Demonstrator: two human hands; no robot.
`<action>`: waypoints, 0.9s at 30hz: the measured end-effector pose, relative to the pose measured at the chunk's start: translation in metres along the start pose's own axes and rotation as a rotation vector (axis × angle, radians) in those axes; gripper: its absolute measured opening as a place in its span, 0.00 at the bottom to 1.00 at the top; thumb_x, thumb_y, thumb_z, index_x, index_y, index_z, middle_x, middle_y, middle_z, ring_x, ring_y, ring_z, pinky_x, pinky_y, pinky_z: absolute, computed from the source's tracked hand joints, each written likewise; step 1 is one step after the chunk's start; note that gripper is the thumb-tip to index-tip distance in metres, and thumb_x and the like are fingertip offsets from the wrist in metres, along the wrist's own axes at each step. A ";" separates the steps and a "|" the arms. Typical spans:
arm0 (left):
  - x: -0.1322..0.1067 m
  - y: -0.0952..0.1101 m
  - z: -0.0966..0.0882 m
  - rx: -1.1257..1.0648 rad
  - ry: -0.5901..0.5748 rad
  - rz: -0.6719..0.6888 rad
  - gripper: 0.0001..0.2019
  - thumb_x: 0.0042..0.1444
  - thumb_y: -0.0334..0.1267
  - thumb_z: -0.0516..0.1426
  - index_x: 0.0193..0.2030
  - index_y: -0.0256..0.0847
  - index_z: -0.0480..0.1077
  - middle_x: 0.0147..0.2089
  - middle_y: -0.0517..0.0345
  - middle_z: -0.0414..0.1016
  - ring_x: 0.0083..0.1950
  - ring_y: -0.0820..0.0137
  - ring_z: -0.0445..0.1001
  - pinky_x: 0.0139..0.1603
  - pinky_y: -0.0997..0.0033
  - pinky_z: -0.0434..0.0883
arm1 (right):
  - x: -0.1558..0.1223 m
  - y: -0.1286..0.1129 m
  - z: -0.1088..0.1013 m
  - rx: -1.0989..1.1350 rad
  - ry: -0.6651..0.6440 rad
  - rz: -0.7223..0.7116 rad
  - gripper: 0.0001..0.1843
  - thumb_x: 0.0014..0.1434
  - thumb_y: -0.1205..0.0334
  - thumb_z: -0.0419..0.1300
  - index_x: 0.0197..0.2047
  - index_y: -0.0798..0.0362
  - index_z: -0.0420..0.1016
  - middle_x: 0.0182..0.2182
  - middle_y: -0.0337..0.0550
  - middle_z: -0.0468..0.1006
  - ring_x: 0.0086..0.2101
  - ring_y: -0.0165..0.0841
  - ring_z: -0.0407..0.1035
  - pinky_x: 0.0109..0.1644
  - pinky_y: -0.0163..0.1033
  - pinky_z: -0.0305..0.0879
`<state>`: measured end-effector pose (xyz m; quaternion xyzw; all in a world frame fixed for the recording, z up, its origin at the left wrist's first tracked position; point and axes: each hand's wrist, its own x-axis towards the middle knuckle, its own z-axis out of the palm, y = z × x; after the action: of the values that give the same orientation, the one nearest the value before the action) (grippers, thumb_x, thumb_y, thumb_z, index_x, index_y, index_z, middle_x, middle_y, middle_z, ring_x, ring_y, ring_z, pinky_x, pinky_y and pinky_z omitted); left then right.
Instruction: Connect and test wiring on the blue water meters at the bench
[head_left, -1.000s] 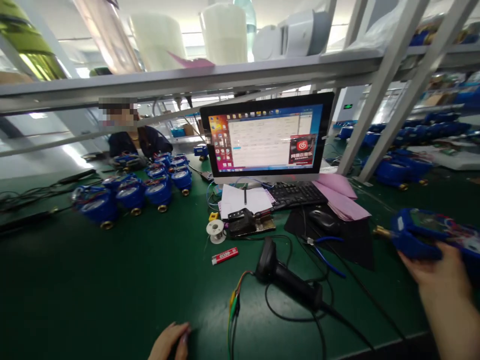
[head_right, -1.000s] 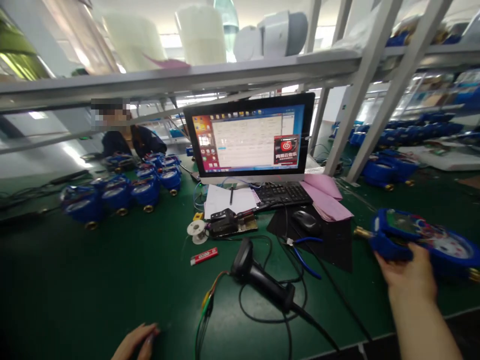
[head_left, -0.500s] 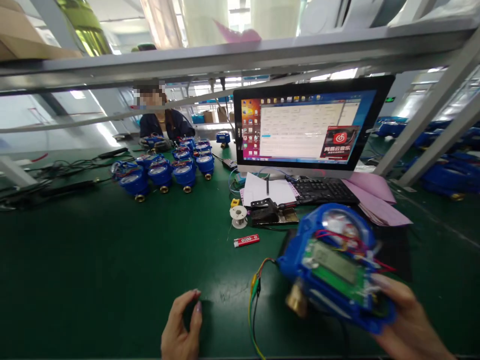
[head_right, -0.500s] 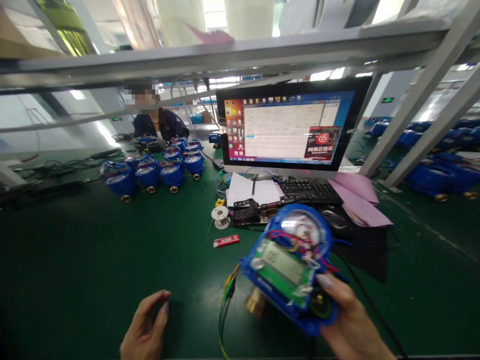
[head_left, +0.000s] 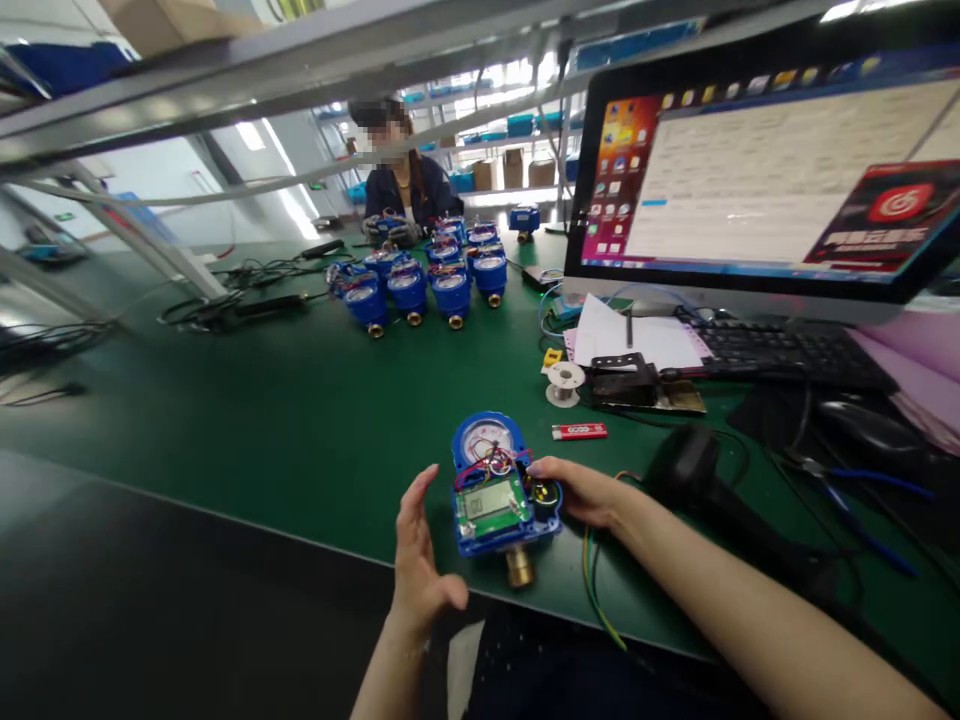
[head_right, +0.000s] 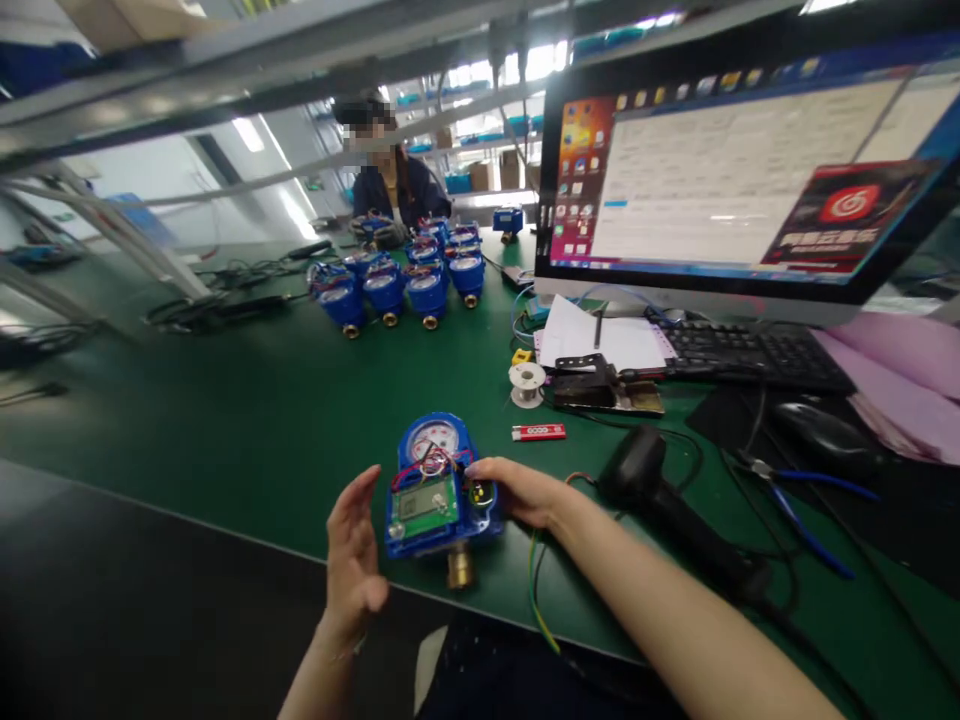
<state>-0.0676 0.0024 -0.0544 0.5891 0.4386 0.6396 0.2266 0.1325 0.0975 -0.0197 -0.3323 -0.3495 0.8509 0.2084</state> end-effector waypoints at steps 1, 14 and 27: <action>0.002 -0.001 0.001 0.001 -0.039 0.014 0.52 0.33 0.69 0.58 0.64 0.45 0.50 0.64 0.43 0.55 0.66 0.50 0.52 0.67 0.50 0.50 | 0.004 -0.004 -0.004 -0.020 -0.021 0.032 0.13 0.42 0.56 0.63 0.28 0.57 0.72 0.26 0.42 0.76 0.29 0.30 0.69 0.40 0.36 0.66; 0.022 -0.009 0.009 0.415 -0.199 0.275 0.54 0.36 0.66 0.61 0.65 0.40 0.45 0.59 0.40 0.61 0.64 0.48 0.54 0.66 0.42 0.40 | -0.018 -0.037 -0.016 -0.469 0.240 -0.155 0.22 0.47 0.43 0.62 0.34 0.55 0.75 0.35 0.43 0.76 0.34 0.30 0.68 0.34 0.33 0.64; 0.008 0.008 0.029 0.251 -0.139 0.050 0.51 0.37 0.74 0.50 0.64 0.43 0.50 0.62 0.42 0.53 0.65 0.47 0.50 0.65 0.44 0.48 | -0.047 -0.013 0.002 -0.928 0.471 -0.458 0.22 0.59 0.46 0.48 0.47 0.53 0.70 0.46 0.47 0.72 0.47 0.39 0.66 0.50 0.43 0.62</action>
<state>-0.0402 0.0129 -0.0455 0.6666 0.4834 0.5429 0.1651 0.1648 0.0774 0.0105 -0.4853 -0.6942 0.4441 0.2921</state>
